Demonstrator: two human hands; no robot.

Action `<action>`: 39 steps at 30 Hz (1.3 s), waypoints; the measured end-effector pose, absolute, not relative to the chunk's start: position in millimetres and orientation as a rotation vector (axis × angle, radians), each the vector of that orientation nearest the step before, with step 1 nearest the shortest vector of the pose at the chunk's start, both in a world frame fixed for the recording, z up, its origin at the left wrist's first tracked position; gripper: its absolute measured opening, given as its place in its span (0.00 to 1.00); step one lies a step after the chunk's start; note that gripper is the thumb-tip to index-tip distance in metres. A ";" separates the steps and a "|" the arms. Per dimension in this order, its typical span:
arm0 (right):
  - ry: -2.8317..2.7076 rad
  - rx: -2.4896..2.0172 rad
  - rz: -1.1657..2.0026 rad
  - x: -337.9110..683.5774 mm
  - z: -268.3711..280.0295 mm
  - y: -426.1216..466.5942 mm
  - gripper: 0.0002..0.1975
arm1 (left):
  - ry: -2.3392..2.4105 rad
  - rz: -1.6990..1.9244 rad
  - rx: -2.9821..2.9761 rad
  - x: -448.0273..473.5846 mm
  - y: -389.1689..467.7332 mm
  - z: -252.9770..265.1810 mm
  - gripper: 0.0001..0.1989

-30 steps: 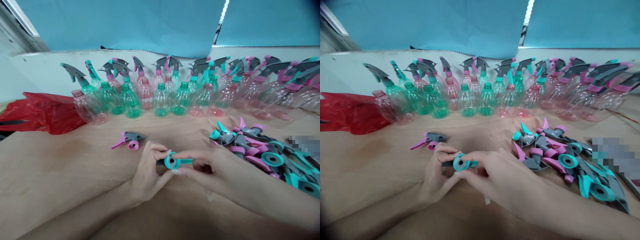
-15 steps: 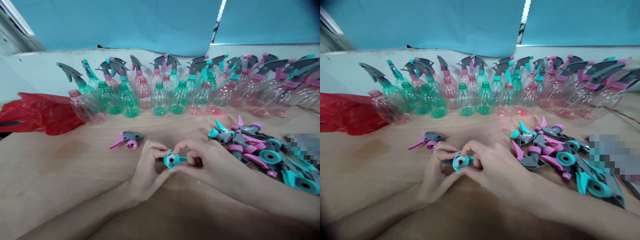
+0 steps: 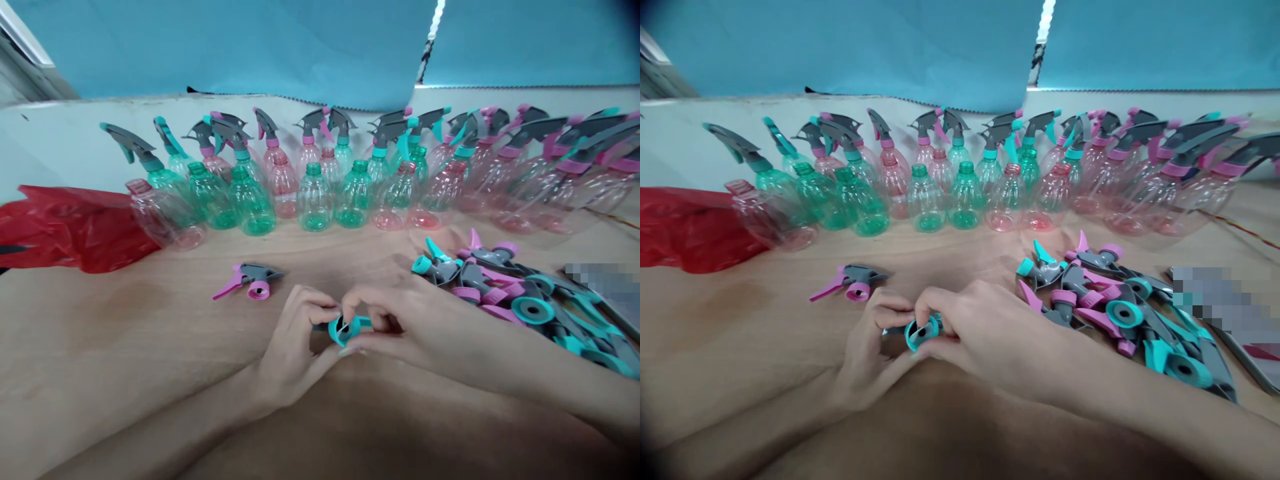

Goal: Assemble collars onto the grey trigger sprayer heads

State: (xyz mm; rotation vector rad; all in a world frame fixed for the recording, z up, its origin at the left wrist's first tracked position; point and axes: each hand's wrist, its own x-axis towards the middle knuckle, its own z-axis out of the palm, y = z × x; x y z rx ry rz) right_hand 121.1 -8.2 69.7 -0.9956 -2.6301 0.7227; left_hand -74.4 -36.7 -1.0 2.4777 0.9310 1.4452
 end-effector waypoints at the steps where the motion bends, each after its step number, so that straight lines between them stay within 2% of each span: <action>1: -2.656 -1.004 0.722 120.9 72.0 -8.0 0.02 | 0.931 1.433 2.480 -74.3 -36.9 -0.6 0.09; 10: -2.684 -0.923 0.762 123.6 71.6 -9.6 0.03 | 1.023 1.431 2.443 -73.3 -35.4 -0.3 0.10; 15: -2.691 -0.791 0.675 128.9 79.6 -7.8 0.08 | 1.031 1.401 2.383 -71.5 -36.4 2.6 0.15; 20: -2.587 -0.701 0.781 136.5 88.2 -5.9 0.08 | 1.100 1.304 2.359 -71.3 -36.7 5.6 0.15; 28: -2.501 -0.569 0.360 133.8 78.2 -4.1 0.10 | 1.130 1.246 2.357 -70.7 -37.2 4.8 0.18; 35: -2.575 -0.645 0.757 132.2 76.7 2.2 0.09 | 1.080 1.242 2.410 -72.3 -35.7 3.0 0.15; 39: -2.547 -0.780 0.769 136.8 82.8 3.3 0.05 | 1.128 1.255 2.393 -70.5 -36.5 4.1 0.17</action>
